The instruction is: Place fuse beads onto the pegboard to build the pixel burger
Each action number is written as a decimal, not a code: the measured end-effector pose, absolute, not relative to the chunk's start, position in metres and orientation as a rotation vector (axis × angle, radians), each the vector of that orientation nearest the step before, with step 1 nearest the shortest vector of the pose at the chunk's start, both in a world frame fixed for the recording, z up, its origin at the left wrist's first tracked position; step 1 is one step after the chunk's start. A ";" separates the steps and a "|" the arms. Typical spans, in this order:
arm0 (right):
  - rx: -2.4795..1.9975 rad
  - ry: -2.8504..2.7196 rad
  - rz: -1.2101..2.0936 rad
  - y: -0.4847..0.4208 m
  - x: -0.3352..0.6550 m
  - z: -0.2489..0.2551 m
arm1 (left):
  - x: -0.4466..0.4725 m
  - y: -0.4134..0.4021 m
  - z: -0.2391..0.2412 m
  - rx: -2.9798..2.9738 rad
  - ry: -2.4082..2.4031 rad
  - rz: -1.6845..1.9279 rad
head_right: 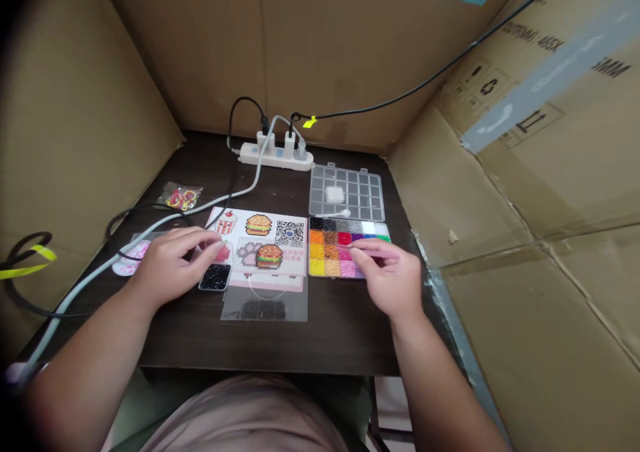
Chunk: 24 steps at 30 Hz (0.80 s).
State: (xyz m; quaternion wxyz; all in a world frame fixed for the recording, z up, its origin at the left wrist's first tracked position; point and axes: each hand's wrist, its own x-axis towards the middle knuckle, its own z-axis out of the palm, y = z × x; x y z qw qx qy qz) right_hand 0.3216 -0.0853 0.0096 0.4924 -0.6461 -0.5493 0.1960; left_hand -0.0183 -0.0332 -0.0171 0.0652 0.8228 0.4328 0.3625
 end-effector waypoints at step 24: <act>-1.535 -1.264 0.656 -0.081 0.297 -0.021 | -0.017 -0.033 -0.015 2.526 1.311 1.083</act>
